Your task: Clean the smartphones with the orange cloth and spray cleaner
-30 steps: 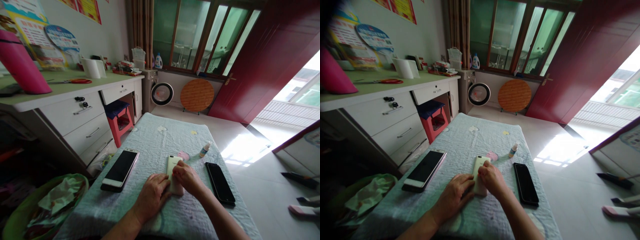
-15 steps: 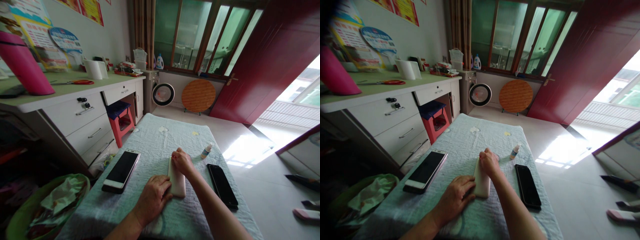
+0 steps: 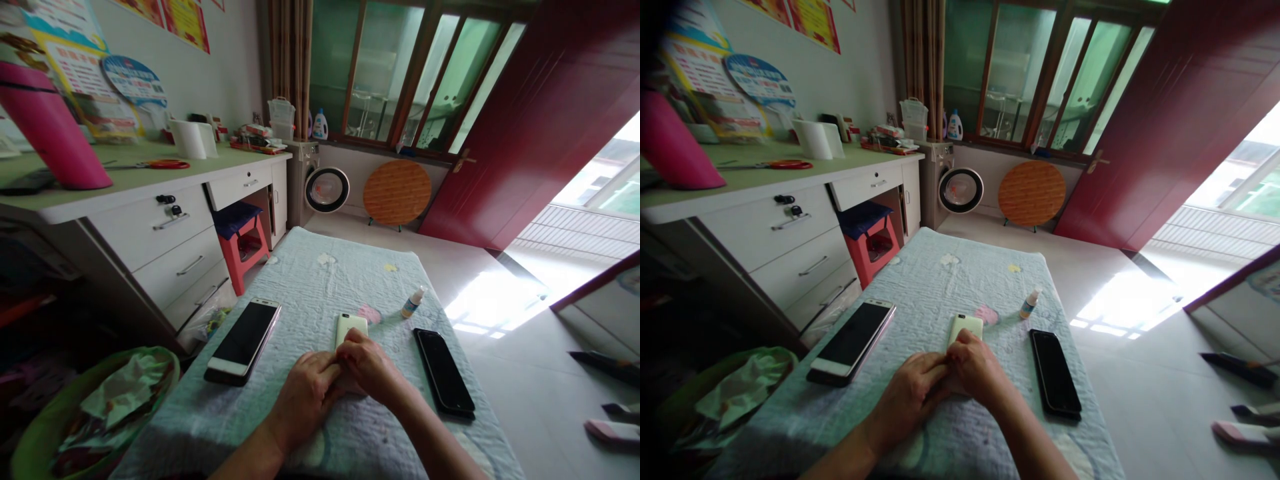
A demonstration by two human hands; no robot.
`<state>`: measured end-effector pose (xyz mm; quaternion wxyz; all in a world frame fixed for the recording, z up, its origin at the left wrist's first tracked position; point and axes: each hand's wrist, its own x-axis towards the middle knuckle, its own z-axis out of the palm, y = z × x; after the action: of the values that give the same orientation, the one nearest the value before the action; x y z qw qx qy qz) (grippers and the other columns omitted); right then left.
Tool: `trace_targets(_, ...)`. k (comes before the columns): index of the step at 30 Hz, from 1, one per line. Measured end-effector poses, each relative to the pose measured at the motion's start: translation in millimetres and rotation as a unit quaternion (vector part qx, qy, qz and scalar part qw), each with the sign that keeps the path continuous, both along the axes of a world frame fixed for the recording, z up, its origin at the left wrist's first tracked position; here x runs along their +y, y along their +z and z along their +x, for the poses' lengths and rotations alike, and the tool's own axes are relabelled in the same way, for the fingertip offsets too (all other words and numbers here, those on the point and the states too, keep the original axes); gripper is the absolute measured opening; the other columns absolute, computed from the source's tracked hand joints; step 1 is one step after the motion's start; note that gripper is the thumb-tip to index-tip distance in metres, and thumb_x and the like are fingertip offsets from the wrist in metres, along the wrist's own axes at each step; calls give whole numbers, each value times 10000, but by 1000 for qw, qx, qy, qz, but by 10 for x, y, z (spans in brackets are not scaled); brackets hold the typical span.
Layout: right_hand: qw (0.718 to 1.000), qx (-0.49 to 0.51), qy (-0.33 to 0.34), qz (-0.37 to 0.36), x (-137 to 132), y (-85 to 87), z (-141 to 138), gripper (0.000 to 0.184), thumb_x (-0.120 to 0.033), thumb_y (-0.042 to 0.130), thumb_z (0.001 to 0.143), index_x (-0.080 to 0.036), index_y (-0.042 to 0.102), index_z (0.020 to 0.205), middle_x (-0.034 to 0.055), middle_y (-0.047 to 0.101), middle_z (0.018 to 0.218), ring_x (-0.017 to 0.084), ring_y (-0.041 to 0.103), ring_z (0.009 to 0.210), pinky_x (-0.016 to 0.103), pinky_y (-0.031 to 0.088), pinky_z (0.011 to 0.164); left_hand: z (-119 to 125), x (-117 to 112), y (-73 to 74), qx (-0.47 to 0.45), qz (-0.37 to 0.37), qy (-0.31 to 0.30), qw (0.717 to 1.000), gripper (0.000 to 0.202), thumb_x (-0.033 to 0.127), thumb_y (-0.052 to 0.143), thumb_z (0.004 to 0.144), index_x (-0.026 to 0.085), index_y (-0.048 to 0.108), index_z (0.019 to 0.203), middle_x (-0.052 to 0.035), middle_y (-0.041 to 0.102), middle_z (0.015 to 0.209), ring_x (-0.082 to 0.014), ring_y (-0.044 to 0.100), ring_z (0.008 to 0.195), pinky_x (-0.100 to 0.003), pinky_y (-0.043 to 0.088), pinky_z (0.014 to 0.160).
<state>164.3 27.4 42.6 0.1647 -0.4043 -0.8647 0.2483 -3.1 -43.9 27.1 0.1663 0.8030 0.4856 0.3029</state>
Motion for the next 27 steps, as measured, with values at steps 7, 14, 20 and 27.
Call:
trace_targets(7,999,-38,-8,10,77,20,-26,202,-111,522,889,-185,703,840,22,572,901,101,531,733,210,387,661,9,6,-50,19,36,-3,999,215,203,623,897,211,645,1111,-55,670,1128,-266,618,1027,-433,499,911)
trace_targets(14,990,-118,-51,53,575,45,-294,246,-109,450,900,-171,688,897,48,589,962,117,556,796,212,380,712,20,26,-44,28,37,-9,999,298,188,677,865,204,637,1160,-63,657,1136,-262,607,1046,-414,517,924)
trace_targets(20,982,-163,-84,42,799,34,-322,251,-191,454,900,-208,704,898,51,588,943,132,554,719,237,333,607,37,11,-59,49,36,0,998,203,193,632,897,206,649,1099,-52,661,1085,-252,608,1061,-462,474,1009)
trace_targets(27,981,-178,-77,23,899,65,-103,261,-130,476,858,-202,726,878,49,596,919,129,553,743,237,355,675,73,-19,-45,57,24,6,998,207,159,603,882,209,631,1080,-59,649,1094,-256,576,1157,-509,362,1120)
